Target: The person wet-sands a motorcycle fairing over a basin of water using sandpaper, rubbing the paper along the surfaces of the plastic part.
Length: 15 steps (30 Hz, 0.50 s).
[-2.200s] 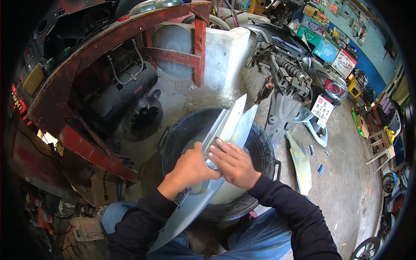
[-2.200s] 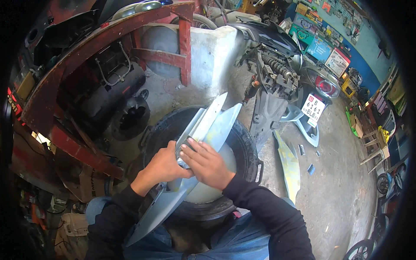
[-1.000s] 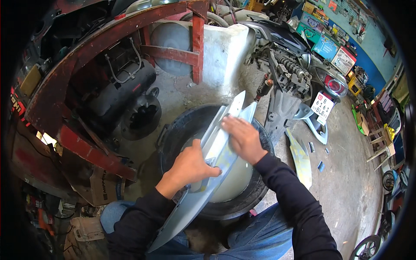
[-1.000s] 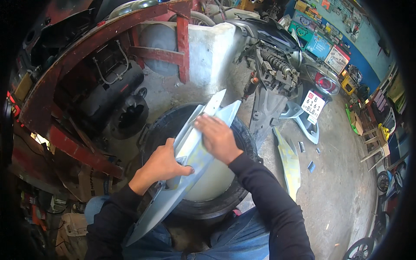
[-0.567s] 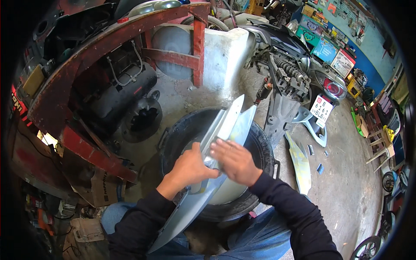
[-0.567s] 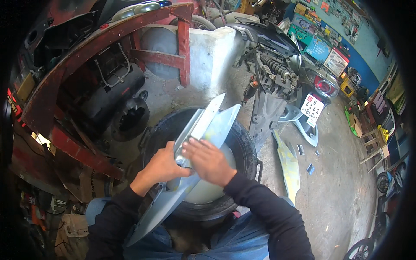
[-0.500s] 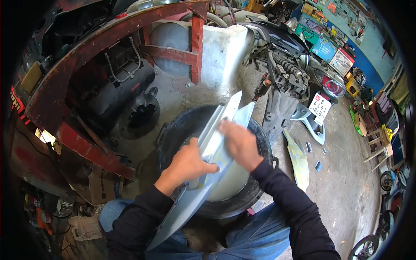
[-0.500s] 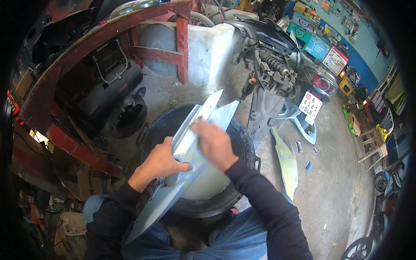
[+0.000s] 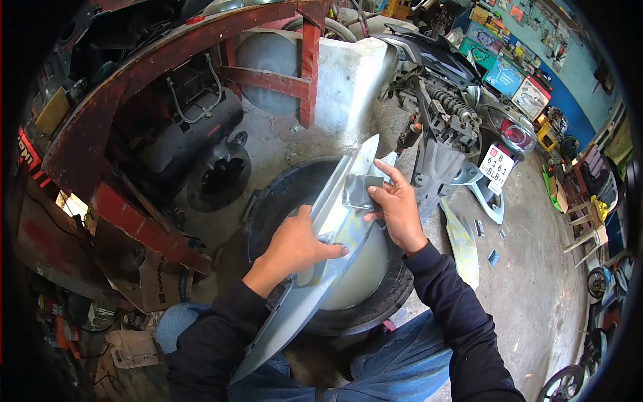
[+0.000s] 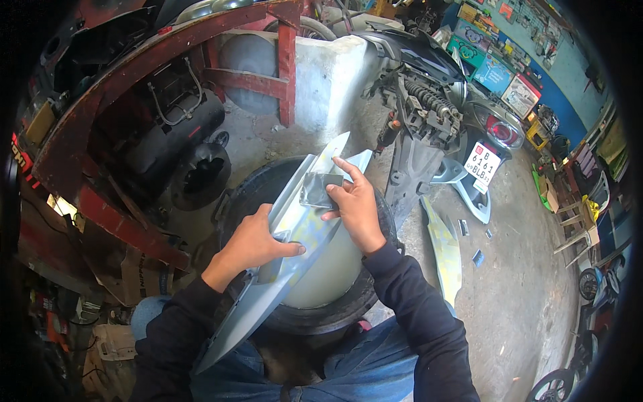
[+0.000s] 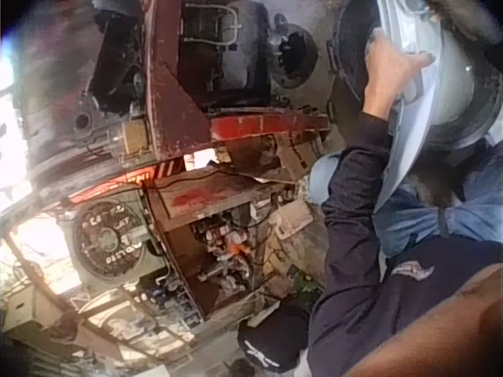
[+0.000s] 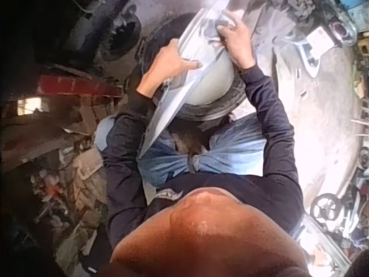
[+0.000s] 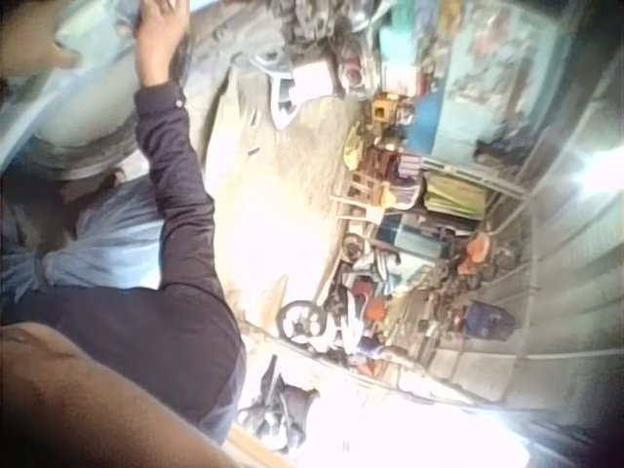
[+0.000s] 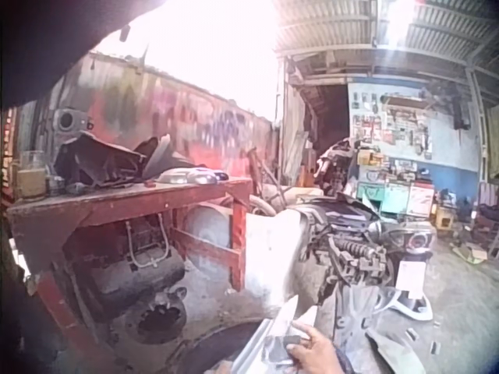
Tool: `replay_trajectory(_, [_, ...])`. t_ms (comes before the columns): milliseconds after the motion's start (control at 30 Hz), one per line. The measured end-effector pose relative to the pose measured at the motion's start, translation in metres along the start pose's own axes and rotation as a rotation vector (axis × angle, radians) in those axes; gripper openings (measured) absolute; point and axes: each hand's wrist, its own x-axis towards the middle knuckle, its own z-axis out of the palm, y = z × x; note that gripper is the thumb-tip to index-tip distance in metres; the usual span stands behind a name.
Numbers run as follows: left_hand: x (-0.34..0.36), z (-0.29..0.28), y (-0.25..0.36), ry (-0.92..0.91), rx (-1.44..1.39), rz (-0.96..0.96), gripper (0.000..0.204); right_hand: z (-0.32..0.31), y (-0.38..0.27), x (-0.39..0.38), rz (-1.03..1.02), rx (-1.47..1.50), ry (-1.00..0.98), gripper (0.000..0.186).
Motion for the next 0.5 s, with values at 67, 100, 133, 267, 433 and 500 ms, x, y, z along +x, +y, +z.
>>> replay_trajectory(67, [-0.001, 0.001, -0.004, 0.011, -0.010, 0.018, 0.099, 0.002, 0.000, 0.000, -0.022, -0.059, -0.024, 0.059])
replay_trajectory(100, [-0.001, 0.002, -0.005, 0.018, -0.023, 0.044, 0.098, 0.003, -0.001, 0.000, -0.029, -0.068, -0.004, 0.060])
replay_trajectory(133, [0.000, 0.001, -0.004, 0.017, -0.024, 0.044, 0.098, 0.003, -0.002, 0.000, -0.036, -0.078, 0.016, 0.060])
replay_trajectory(267, [0.000, -0.002, 0.000, -0.001, -0.021, -0.001, 0.101, 0.002, -0.006, 0.000, -0.038, -0.101, 0.030, 0.061])
replay_trajectory(433, [-0.001, -0.001, -0.001, -0.001, -0.008, -0.007, 0.101, 0.001, -0.008, -0.001, -0.074, -0.134, -0.005, 0.047])
replay_trajectory(500, [0.000, 0.002, 0.001, 0.015, 0.012, 0.010, 0.100, -0.009, 0.002, 0.008, -0.240, -0.226, 0.023, 0.036])
